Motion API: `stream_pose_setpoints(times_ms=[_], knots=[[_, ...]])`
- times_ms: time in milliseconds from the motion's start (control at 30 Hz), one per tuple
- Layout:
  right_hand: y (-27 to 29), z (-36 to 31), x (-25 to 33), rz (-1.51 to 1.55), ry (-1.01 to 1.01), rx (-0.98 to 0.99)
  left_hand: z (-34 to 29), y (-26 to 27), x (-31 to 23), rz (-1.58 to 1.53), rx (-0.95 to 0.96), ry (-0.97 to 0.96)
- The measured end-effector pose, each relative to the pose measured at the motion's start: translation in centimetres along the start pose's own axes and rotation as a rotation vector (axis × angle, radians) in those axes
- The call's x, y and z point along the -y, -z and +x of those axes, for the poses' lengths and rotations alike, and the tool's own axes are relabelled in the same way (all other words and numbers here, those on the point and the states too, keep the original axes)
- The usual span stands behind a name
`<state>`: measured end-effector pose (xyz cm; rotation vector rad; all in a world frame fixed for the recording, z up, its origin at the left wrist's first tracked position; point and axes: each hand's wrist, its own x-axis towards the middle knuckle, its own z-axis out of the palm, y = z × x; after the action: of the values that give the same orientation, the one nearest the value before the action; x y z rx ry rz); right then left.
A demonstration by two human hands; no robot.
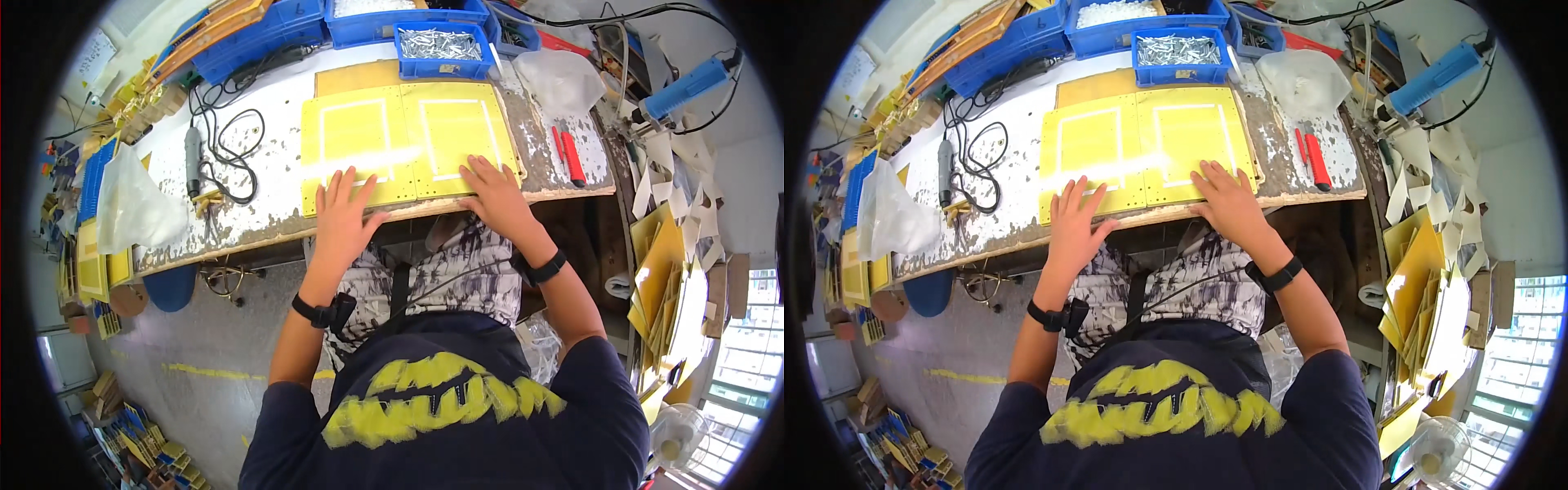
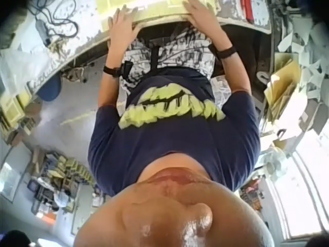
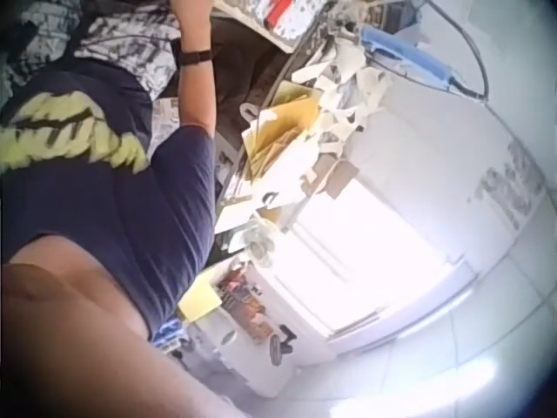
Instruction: Apply adhesive tape to yellow panels and use a pneumatic fastening tool to attach components.
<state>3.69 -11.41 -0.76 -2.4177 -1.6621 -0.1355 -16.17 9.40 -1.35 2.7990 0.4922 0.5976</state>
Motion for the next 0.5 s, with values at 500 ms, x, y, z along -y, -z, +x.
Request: stream_pose_setpoints(times_ms=[500], knots=[[0.5,0.7,-1.0,0.058,0.039,-0.073,1.3,-1.6,-0.2,-0.03,-0.002,-0.071]])
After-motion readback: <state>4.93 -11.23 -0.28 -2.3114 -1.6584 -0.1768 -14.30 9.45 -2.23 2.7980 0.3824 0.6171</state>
